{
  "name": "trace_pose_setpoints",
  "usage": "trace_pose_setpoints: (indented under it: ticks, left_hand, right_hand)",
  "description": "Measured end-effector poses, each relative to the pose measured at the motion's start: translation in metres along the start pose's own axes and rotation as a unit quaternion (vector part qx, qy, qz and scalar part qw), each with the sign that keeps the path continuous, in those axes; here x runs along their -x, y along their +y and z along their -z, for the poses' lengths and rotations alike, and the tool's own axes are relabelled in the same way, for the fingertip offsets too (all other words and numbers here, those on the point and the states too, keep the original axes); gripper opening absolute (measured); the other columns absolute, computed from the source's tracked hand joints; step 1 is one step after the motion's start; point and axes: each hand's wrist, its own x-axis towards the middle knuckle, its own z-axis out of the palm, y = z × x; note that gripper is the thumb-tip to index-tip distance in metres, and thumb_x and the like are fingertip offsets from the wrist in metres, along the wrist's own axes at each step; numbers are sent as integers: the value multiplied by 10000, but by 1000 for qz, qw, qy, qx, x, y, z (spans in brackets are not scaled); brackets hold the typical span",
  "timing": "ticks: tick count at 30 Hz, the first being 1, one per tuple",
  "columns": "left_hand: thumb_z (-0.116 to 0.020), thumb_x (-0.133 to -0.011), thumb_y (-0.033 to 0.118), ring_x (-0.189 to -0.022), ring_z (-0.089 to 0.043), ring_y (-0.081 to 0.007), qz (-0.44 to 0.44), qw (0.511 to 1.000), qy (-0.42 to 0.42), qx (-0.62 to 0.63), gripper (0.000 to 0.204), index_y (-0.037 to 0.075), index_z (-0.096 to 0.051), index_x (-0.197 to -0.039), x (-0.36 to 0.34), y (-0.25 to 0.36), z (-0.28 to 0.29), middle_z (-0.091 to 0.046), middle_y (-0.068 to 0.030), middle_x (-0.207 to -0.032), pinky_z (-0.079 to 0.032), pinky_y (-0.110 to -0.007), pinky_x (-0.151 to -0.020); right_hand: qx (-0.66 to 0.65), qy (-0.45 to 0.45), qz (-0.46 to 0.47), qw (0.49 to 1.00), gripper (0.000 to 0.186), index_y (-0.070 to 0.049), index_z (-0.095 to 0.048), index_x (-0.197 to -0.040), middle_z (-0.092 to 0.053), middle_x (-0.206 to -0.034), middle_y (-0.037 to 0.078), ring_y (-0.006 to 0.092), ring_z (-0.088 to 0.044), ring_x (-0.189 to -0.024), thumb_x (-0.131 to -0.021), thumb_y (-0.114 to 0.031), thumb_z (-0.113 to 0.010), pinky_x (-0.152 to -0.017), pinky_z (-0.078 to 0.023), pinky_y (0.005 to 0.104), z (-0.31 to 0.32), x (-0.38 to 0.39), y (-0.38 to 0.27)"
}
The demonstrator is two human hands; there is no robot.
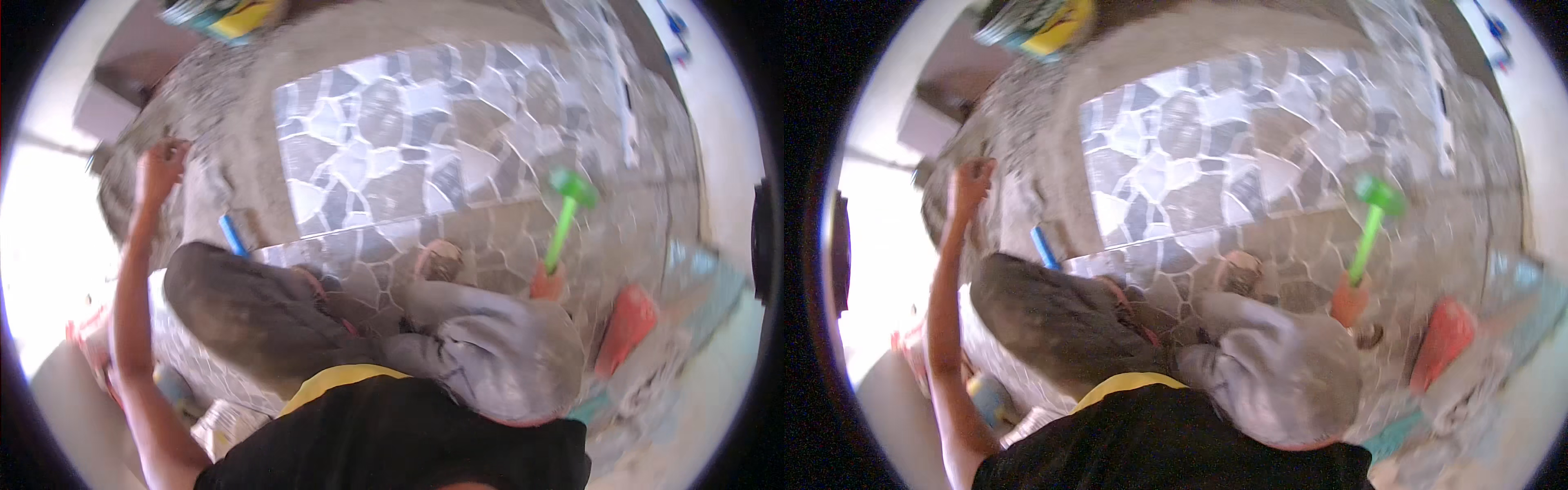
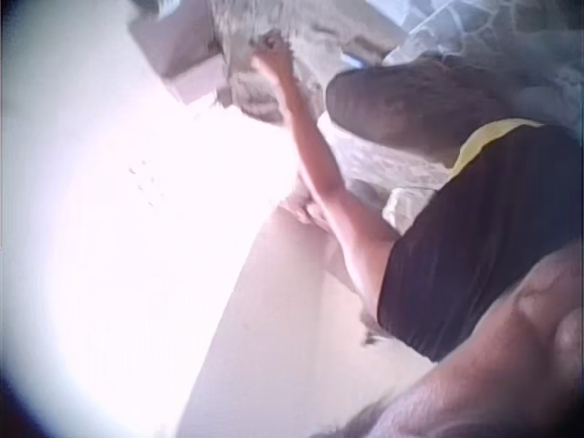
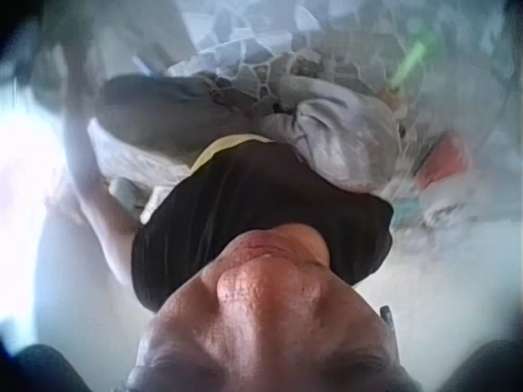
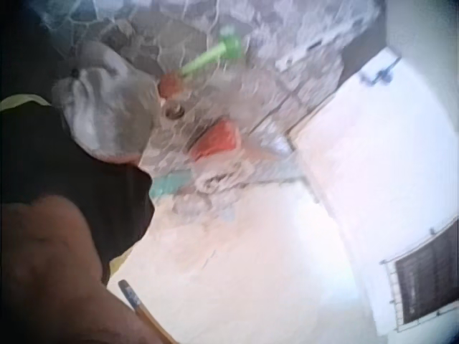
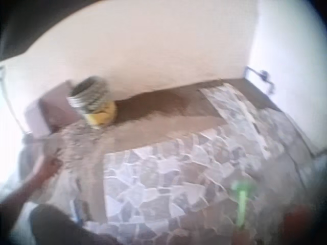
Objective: Apply cement or mortar to a floor surface and lay stone-patterned tiles, securing them with a rubber mallet.
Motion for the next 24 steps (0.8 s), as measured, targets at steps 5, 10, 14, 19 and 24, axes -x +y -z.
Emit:
trace_pose_setpoints:
  ticks: [5, 10, 14, 19, 24]
  left_hand:
    - [-792, -808, 277, -1021, -663, -353, 41, 995, 81, -49, 379, 121, -709, -1143, 87, -228, -123, -700, -181, -1084, -510, -481, -829]
    - [-828, -760, 306, -922, -644, -341, 97, 987, 124, -38, 491, 78, -664, -1163, 178, -240, -186, -674, -189, -1009, -498, -488, -783]
    - [-833, -754, 312, -865, -639, -339, 79, 992, 93, 20, 481, 54, -658, -1120, 159, -194, -219, -668, -184, -946, -495, -489, -755]
    - [-759, -813, 330, -814, -646, -415, 183, 974, 123, 53, 392, 27, -599, -1002, 157, -205, -210, -663, -227, -897, -493, -505, -723]
    - [-620, -929, 327, -893, -649, -494, 105, 967, 112, 201, 455, 6, -512, -1234, 93, -124, -194, -668, -299, -971, -499, -540, -772]
  right_hand:
    - [-26, 12, -33, 999, 422, 35, -615, -1127, -673, -975, 200, 351, -640, -834, -924, -332, -660, -765, -505, 461, -35, -97, 76]
    - [237, -1, 41, 971, 462, 48, -639, -1082, -693, -996, 243, 424, -655, -910, -933, -389, -626, -817, -511, 497, -9, -106, 58]
    - [176, -73, 77, 979, 422, 5, -662, -1113, -706, -914, 183, 330, -680, -871, -951, -380, -604, -780, -529, 452, 55, -93, 63]
    - [-144, -196, 135, 961, 401, -8, -680, -1096, -691, -985, 130, 221, -650, -921, -981, -359, -524, -815, -515, 384, 165, 35, -241]
    - [-131, -198, 352, 905, 316, 43, -643, -1115, -638, -1132, 208, 344, -613, -1038, -874, -159, -612, -948, -476, 421, 222, 101, -319]
